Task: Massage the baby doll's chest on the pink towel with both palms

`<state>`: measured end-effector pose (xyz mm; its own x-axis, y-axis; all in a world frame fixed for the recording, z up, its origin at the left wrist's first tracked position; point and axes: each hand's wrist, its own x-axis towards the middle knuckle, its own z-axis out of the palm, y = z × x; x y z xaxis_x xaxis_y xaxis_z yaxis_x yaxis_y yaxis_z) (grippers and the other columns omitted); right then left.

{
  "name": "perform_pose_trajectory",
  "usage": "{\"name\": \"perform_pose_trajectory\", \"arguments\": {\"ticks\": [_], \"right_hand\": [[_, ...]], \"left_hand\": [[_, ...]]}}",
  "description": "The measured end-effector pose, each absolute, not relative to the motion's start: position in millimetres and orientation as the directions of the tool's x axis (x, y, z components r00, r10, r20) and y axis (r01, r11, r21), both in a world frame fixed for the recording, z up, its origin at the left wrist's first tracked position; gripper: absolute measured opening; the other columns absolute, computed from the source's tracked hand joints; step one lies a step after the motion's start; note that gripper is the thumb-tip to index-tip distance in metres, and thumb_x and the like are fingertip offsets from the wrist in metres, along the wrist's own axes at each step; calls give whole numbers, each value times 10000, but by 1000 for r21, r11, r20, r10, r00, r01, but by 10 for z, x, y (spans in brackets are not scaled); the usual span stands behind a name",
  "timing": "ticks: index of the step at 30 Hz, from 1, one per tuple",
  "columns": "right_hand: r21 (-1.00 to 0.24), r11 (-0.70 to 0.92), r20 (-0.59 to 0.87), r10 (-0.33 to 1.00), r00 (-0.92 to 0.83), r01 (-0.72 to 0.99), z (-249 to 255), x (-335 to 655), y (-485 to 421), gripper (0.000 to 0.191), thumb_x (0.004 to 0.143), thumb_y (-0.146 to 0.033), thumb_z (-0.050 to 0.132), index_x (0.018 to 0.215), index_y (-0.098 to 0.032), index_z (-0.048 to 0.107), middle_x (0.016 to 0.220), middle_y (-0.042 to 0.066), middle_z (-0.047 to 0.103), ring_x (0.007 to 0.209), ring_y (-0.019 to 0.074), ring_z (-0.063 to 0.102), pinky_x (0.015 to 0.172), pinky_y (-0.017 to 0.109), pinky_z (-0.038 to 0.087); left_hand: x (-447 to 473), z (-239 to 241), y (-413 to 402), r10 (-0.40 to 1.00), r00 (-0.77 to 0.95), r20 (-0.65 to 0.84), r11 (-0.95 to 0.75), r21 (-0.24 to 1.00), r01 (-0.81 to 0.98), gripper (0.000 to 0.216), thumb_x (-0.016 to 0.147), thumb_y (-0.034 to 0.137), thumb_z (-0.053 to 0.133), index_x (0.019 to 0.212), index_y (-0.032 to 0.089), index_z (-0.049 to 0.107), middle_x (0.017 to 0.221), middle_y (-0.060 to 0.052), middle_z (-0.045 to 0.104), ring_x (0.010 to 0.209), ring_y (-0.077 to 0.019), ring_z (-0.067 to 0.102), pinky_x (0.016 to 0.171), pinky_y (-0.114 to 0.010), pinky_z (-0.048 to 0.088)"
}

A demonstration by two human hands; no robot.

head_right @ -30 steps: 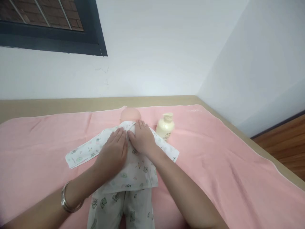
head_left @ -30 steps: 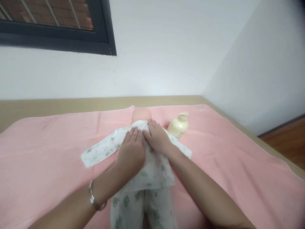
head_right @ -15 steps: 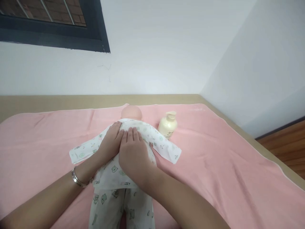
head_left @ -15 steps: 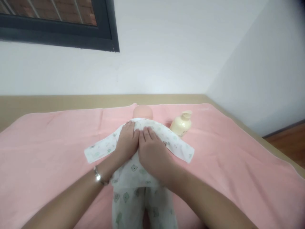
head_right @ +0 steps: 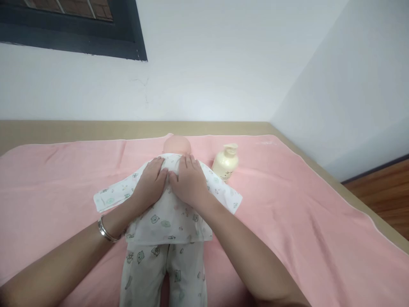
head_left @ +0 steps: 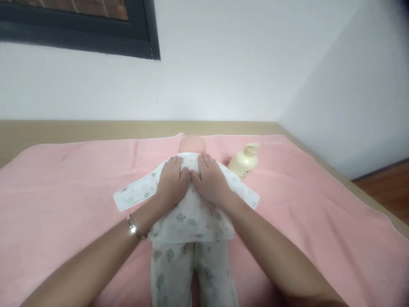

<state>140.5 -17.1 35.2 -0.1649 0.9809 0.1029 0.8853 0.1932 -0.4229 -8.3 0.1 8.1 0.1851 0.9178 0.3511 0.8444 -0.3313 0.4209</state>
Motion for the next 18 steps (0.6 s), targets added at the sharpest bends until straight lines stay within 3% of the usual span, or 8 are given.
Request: {"name": "perform_pose_trajectory", "arguments": {"ticks": [7,14,18], "right_hand": [[-419,216,100,976,-192,882,362,1426,-139,714,1013,-384,354,1571,53,273,1674,236,244,1586,334,214,1321,471,173],[-425,214,48,976,-214,880,388,1523,-57,761,1009,-436,372,1580,51,243,1675,241,225,1587,338,207,1315,478,185],[-376,224,59,974,-218,899,394,1540,-34,735,1020,-423,365,1577,45,258,1670,237,250,1579,332,237,1308,470,211]], "left_hand": [[-87,138,23,931,170,324,-312,462,830,486,983,270,283,1300,40,571,1346,-217,639,1302,-323,568,1153,-550,462],[39,185,-331,877,301,376,-404,235,884,530,990,213,273,1404,-28,500,1506,-259,527,1481,-353,435,1238,-560,373],[62,209,-393,875,336,348,-425,222,878,543,979,204,290,1420,-42,488,1544,-262,483,1513,-360,385,1251,-546,365]]}}
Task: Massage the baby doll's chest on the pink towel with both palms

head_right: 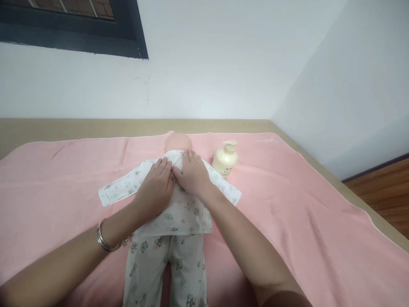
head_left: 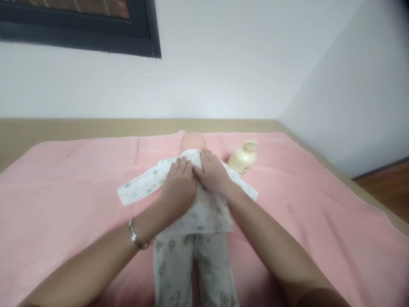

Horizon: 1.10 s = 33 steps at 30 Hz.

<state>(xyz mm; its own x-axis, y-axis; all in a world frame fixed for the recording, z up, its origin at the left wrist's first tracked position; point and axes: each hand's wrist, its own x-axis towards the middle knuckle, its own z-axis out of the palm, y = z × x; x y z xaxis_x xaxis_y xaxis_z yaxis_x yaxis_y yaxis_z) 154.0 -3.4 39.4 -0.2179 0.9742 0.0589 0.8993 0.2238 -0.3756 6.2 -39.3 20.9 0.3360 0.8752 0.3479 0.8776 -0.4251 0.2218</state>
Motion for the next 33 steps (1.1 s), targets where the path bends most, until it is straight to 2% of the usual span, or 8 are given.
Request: {"name": "perform_pose_trajectory", "arguments": {"ticks": [4,9,12,16,20,24,28,33], "right_hand": [[-285,243,137,968,-211,927,398,1461,-154,667,1041,-389,332,1543,49,343,1610,262,377,1526,351,357,1265,498,301],[-89,286,285,925,-251,954,388,1239,-527,580,1029,-278,341,1488,61,443,1523,281,495,1459,367,461,1220,496,387],[-31,366,294,893,-341,930,384,1195,-595,542,989,-175,371,1465,58,482,1496,270,532,1449,364,478,1234,468,379],[-145,365,240,915,-325,920,413,1315,-391,542,1026,-212,309,1462,59,483,1523,255,509,1470,334,453,1270,433,322],[-232,191,134,977,-163,954,403,1455,-164,627,1042,-337,348,1493,95,398,1555,304,439,1496,371,397,1256,481,319],[-232,207,159,972,-173,950,346,1480,-137,647,1048,-374,325,1501,83,389,1556,305,436,1488,393,395,1238,508,327],[-179,263,261,942,-213,948,329,1381,-320,584,1037,-312,311,1460,59,466,1478,298,533,1414,393,486,1184,543,389],[-90,306,330,907,-262,948,378,1237,-584,539,1011,-208,324,1466,36,478,1469,324,526,1414,384,497,1174,523,410]], "left_hand": [[-62,173,-129,894,326,307,-418,309,855,517,985,226,279,1357,-18,544,1508,-254,525,1494,-346,418,1264,-557,336],[-188,153,102,943,195,271,-300,429,852,468,1006,294,312,1333,92,579,1428,-197,613,1393,-314,540,1182,-562,451],[-164,202,42,909,289,300,-376,294,879,476,993,205,262,1278,38,605,1394,-241,619,1373,-337,550,1179,-582,437],[-39,279,-240,847,440,298,-467,21,884,499,966,127,245,1248,-70,606,1360,-329,606,1354,-387,560,1193,-577,402],[94,277,-531,833,460,305,-481,-7,876,546,918,88,303,1392,-94,503,1439,-306,564,1442,-397,474,1228,-560,374],[60,264,-488,829,481,285,-516,58,855,540,927,92,285,1383,-97,503,1458,-316,540,1459,-380,454,1224,-554,383],[-69,295,-233,810,503,302,-549,89,831,441,949,131,270,1147,3,643,1393,-270,594,1402,-358,502,1216,-570,363],[-92,380,-78,929,274,248,-350,354,867,315,981,280,311,942,155,597,1022,-147,690,1005,-280,636,977,-486,535]]}}
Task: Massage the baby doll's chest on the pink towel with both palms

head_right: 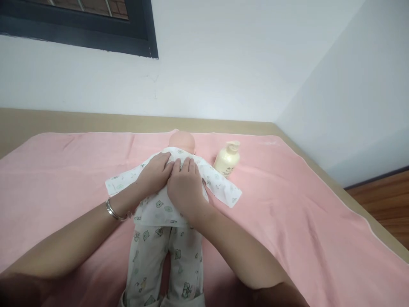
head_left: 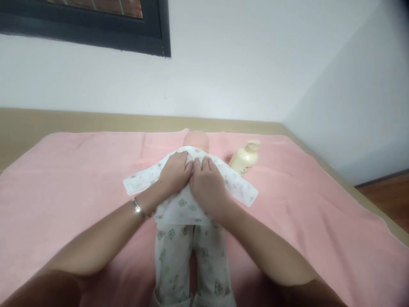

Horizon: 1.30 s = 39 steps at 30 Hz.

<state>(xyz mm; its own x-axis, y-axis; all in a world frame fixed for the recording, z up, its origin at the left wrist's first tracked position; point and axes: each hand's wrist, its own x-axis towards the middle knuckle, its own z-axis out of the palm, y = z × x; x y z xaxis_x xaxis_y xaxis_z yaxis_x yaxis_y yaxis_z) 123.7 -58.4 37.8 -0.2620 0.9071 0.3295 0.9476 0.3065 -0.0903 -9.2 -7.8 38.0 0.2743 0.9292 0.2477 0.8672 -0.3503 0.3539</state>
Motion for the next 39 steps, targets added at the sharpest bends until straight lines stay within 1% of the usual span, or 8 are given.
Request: {"name": "perform_pose_trajectory", "arguments": {"ticks": [4,11,15,18,23,28,34,39], "right_hand": [[-170,331,290,917,-274,928,432,1297,-469,531,1015,-201,312,1449,48,492,1448,283,566,1419,338,499,1222,464,372],[-365,256,137,966,-220,895,501,1539,-115,484,1026,-341,349,1334,-42,572,1416,213,608,1323,322,545,1132,453,433],[-292,277,140,959,-246,915,491,1559,-109,482,1041,-331,329,1340,-26,552,1437,237,584,1320,331,541,1124,457,425],[-210,295,138,953,-271,932,489,1538,-154,502,1052,-323,312,1368,1,530,1456,249,564,1332,352,534,1144,472,405],[-53,308,165,941,-296,950,483,1407,-398,572,1058,-308,263,1428,74,474,1394,293,594,1328,376,544,1139,471,417],[77,327,208,919,-336,942,469,1279,-631,538,999,-149,292,1439,114,454,1391,363,564,1315,408,560,1109,504,437],[-21,419,141,900,-413,908,545,1433,-337,433,976,-92,303,1202,6,659,1271,248,672,1253,337,595,1147,423,421],[-184,274,125,959,-254,944,492,1536,-99,426,1021,-190,277,1259,-1,575,1330,243,633,1252,321,577,1081,434,457]], "left_hand": [[-56,334,-89,924,248,292,-350,381,856,324,974,264,316,1021,132,609,1106,-162,683,1065,-288,614,1029,-514,511],[6,222,-356,781,488,389,-553,69,831,475,978,182,287,1266,-11,612,1423,-270,577,1381,-365,513,1213,-572,376],[12,260,-429,777,531,338,-580,58,812,505,948,153,313,1353,-11,566,1438,-262,572,1412,-375,489,1206,-588,388],[-11,314,-354,773,560,297,-602,70,795,505,957,139,248,1258,-29,617,1376,-281,601,1382,-375,506,1216,-596,362],[-81,427,-125,899,392,195,-436,310,845,443,977,202,239,1081,79,651,1186,-203,686,1194,-300,616,1127,-509,473],[-75,370,-41,940,294,174,-340,388,857,413,980,290,299,1180,93,602,1351,-205,617,1305,-313,546,1134,-519,462],[0,360,-337,808,517,282,-557,79,827,436,954,142,279,1148,-6,641,1291,-287,635,1353,-369,535,1228,-579,350],[3,472,-496,827,504,249,-539,96,837,405,925,139,355,1198,35,635,1328,-241,636,1364,-343,547,1185,-505,454]]}}
